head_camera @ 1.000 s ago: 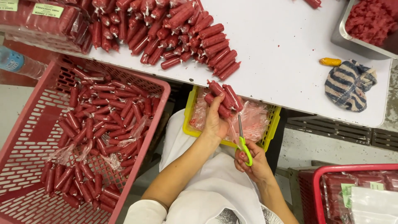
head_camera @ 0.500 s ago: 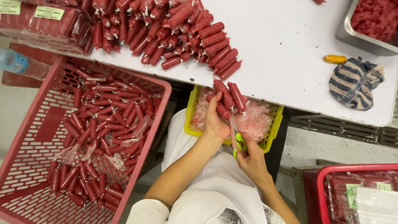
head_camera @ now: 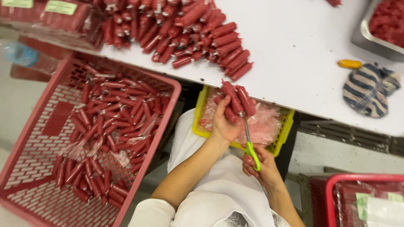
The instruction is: Trimming excess plastic packaging from bundles of sausages using scissors and placing them into a collection bin.
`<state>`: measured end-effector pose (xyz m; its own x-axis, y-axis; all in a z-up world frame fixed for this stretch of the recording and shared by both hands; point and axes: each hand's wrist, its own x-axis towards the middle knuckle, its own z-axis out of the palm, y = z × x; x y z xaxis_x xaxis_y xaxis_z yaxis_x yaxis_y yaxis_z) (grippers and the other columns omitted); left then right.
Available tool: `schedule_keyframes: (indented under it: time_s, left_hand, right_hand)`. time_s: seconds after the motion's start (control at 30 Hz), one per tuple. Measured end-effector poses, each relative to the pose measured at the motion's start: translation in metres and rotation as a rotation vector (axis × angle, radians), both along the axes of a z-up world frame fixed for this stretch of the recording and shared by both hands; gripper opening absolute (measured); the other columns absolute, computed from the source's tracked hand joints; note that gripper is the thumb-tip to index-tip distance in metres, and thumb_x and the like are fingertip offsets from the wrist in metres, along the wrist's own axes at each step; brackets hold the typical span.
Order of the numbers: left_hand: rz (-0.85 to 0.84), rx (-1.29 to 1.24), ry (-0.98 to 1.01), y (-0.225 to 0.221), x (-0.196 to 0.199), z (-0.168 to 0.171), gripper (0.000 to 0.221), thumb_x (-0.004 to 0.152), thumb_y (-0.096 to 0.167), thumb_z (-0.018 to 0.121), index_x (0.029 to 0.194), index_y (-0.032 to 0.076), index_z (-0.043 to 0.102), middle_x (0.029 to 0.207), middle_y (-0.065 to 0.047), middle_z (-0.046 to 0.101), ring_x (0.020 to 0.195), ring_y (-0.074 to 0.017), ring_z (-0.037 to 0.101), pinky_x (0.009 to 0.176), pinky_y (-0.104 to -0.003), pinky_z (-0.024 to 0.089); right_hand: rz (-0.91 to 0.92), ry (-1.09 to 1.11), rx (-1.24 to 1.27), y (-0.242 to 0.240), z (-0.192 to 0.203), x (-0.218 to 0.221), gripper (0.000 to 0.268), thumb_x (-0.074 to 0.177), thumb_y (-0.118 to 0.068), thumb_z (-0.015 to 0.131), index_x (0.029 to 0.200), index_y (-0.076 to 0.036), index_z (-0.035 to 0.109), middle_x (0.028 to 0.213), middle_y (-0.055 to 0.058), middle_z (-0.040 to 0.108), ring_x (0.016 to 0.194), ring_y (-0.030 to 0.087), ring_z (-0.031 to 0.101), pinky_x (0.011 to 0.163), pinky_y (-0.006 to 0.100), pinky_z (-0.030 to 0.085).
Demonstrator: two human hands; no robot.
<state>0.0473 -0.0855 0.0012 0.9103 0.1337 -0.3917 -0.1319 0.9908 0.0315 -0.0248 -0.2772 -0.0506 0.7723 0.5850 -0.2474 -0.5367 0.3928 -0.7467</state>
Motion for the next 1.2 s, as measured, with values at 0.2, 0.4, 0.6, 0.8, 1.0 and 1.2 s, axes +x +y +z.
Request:
schedule_keyframes:
  time_s: [0.2, 0.4, 0.6, 0.8, 1.0, 1.2]
  left_hand:
    - [-0.076, -0.027, -0.262, 0.041, -0.035, -0.011, 0.038, 0.093, 0.016, 0.072, 0.128, 0.007, 0.059, 0.119, -0.026, 0.068, 0.114, -0.0385, 0.065, 0.102, -0.051, 0.050]
    - [0.110, 0.170, -0.013, 0.141, -0.106, -0.016, 0.040, 0.087, 0.021, 0.071, 0.121, -0.001, 0.065, 0.105, -0.031, 0.071, 0.089, -0.0367, 0.074, 0.084, -0.047, 0.060]
    - [0.570, 0.379, 0.439, 0.260, -0.188, -0.037, 0.029, 0.078, 0.009, 0.072, 0.105, 0.002, 0.063, 0.078, -0.017, 0.071, 0.072, -0.0371, 0.074, 0.056, -0.052, 0.062]
    - [0.840, 0.694, 1.073, 0.334, -0.315, -0.058, 0.071, 0.069, -0.013, 0.072, 0.123, 0.023, 0.044, 0.077, -0.010, 0.063, 0.039, -0.0141, 0.051, 0.028, -0.028, 0.031]
    - [-0.101, 1.209, 1.735, 0.325, -0.398, 0.051, 0.099, 0.073, 0.050, 0.086, 0.149, 0.016, 0.033, 0.129, -0.008, 0.063, 0.117, -0.0323, 0.063, 0.106, -0.047, 0.050]
    - [-0.747, 1.325, 1.882, 0.311, -0.403, 0.014, 0.072, 0.086, 0.037, 0.079, 0.142, 0.009, 0.043, 0.146, -0.021, 0.033, 0.136, -0.0381, 0.034, 0.111, -0.049, 0.045]
  right_hand:
    - [0.074, 0.006, -0.115, -0.011, 0.023, -0.003, 0.048, 0.089, -0.003, 0.068, 0.134, 0.005, 0.057, 0.076, 0.004, 0.045, 0.052, 0.010, 0.034, 0.051, 0.024, 0.029]
    - [0.080, 0.040, -0.237, -0.010, -0.008, 0.015, 0.032, 0.091, 0.003, 0.062, 0.123, -0.001, 0.060, 0.076, 0.013, 0.047, 0.050, 0.014, 0.035, 0.051, 0.029, 0.030]
    - [0.161, -0.187, -0.452, -0.006, -0.038, 0.043, 0.037, 0.092, -0.006, 0.068, 0.128, -0.006, 0.060, 0.073, 0.009, 0.055, 0.043, 0.011, 0.035, 0.045, 0.028, 0.034]
    - [0.232, -0.230, -0.476, 0.010, -0.044, 0.046, 0.038, 0.088, -0.002, 0.069, 0.123, 0.004, 0.058, 0.076, 0.012, 0.052, 0.047, 0.014, 0.039, 0.039, 0.024, 0.030]
    - [0.379, -0.338, -0.711, 0.027, -0.015, 0.039, 0.045, 0.090, -0.004, 0.070, 0.134, 0.000, 0.063, 0.075, 0.019, 0.058, 0.048, 0.020, 0.045, 0.042, 0.027, 0.031]
    - [0.378, -0.293, -0.839, 0.028, -0.035, 0.043, 0.041, 0.091, -0.002, 0.074, 0.131, -0.009, 0.067, 0.086, 0.015, 0.066, 0.072, 0.016, 0.060, 0.057, 0.027, 0.048]
